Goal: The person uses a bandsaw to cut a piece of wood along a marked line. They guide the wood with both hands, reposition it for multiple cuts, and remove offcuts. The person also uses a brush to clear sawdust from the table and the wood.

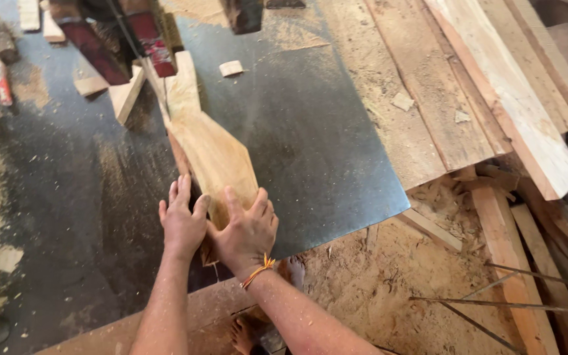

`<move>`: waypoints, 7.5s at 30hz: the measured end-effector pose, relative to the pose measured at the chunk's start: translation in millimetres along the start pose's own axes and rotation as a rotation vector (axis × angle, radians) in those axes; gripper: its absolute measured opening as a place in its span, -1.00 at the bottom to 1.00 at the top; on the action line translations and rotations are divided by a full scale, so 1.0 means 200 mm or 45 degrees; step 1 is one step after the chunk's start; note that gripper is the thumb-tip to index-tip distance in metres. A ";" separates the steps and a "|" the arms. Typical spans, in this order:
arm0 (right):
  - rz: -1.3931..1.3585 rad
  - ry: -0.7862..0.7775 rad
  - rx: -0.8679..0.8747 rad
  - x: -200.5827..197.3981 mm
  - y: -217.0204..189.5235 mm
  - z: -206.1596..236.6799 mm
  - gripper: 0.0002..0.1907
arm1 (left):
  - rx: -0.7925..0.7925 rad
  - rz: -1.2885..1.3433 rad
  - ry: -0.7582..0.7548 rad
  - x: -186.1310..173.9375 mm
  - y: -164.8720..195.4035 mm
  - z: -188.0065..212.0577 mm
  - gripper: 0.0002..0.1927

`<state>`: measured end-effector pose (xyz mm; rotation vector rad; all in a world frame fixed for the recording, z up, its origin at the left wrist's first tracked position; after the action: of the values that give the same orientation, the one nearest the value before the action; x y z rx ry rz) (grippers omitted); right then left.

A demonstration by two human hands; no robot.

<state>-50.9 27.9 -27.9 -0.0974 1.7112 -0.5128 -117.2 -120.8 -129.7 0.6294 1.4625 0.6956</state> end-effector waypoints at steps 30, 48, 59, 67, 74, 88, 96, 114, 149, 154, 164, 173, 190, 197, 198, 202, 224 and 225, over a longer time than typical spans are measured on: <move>0.082 0.019 0.060 0.16 -0.05 -0.07 -0.21 | -0.082 0.079 -0.042 -0.05 -0.01 0.04 -0.41; 0.022 -0.044 0.110 0.19 -0.09 -0.08 -0.21 | 0.000 0.114 -0.139 -0.15 -0.02 0.16 -0.38; 0.042 -0.042 0.163 0.17 -0.14 -0.12 -0.16 | 0.080 0.191 -0.281 -0.20 0.00 0.20 -0.10; 0.050 -0.059 0.169 0.18 -0.16 -0.14 -0.16 | 0.036 0.117 -0.352 -0.22 0.04 0.20 0.04; -0.044 -0.279 0.149 0.20 -0.09 -0.20 -0.18 | 0.124 -0.072 -0.249 -0.22 0.09 0.22 0.03; -0.276 0.005 -0.209 0.25 -0.02 -0.25 -0.34 | -0.053 0.081 -0.359 -0.28 0.07 0.18 0.05; -0.282 -0.044 -0.122 0.26 -0.04 -0.26 -0.33 | -0.117 0.152 -0.377 -0.28 0.05 0.17 0.01; -0.239 0.156 -0.389 0.26 -0.09 -0.31 -0.35 | 0.067 0.102 -0.116 -0.25 0.00 0.13 -0.16; -0.268 0.166 -0.396 0.24 -0.07 -0.49 -0.55 | 0.091 -0.095 0.170 -0.26 0.03 0.15 -0.51; -0.267 0.162 -0.349 0.23 -0.08 -0.54 -0.57 | 0.067 -0.112 0.168 -0.27 -0.01 0.10 -0.58; -0.238 0.107 -0.275 0.27 -0.08 -0.63 -0.59 | 0.157 -0.103 0.078 -0.27 -0.03 -0.01 -0.57; -0.024 0.238 -0.349 0.25 -0.13 -0.60 -0.58 | 0.166 -0.127 0.116 -0.30 -0.03 -0.10 -0.59; -0.041 0.351 -0.219 0.30 -0.15 -0.68 -0.63 | 0.153 -0.195 -0.126 -0.30 -0.01 -0.32 -0.28; -0.050 0.373 -0.229 0.33 -0.14 -0.73 -0.64 | 0.092 -0.199 -0.228 -0.29 -0.01 -0.44 -0.20; -0.049 0.375 -0.228 0.33 -0.15 -0.74 -0.64 | 0.082 -0.192 -0.248 -0.29 -0.01 -0.44 -0.17; -0.066 0.385 -0.226 0.34 -0.16 -0.78 -0.64 | 0.023 -0.175 -0.309 -0.29 -0.02 -0.48 -0.10; -0.126 0.450 -0.265 0.42 -0.19 -0.94 -0.67 | -0.140 -0.172 -0.329 -0.33 -0.02 -0.66 -0.05; -0.127 0.459 -0.262 0.42 -0.20 -0.95 -0.66 | -0.205 -0.158 -0.334 -0.33 -0.04 -0.67 -0.04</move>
<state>-257.7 16.8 -67.4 -0.2518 2.1183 -0.4443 -249.0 -180.8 -94.7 0.4817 1.1798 0.6027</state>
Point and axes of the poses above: each hand's wrist, its own z-axis away from the middle knuckle, its own x-axis out of the palm, y = z × x, the point moved 9 cm from there along -z, towards the middle knuckle
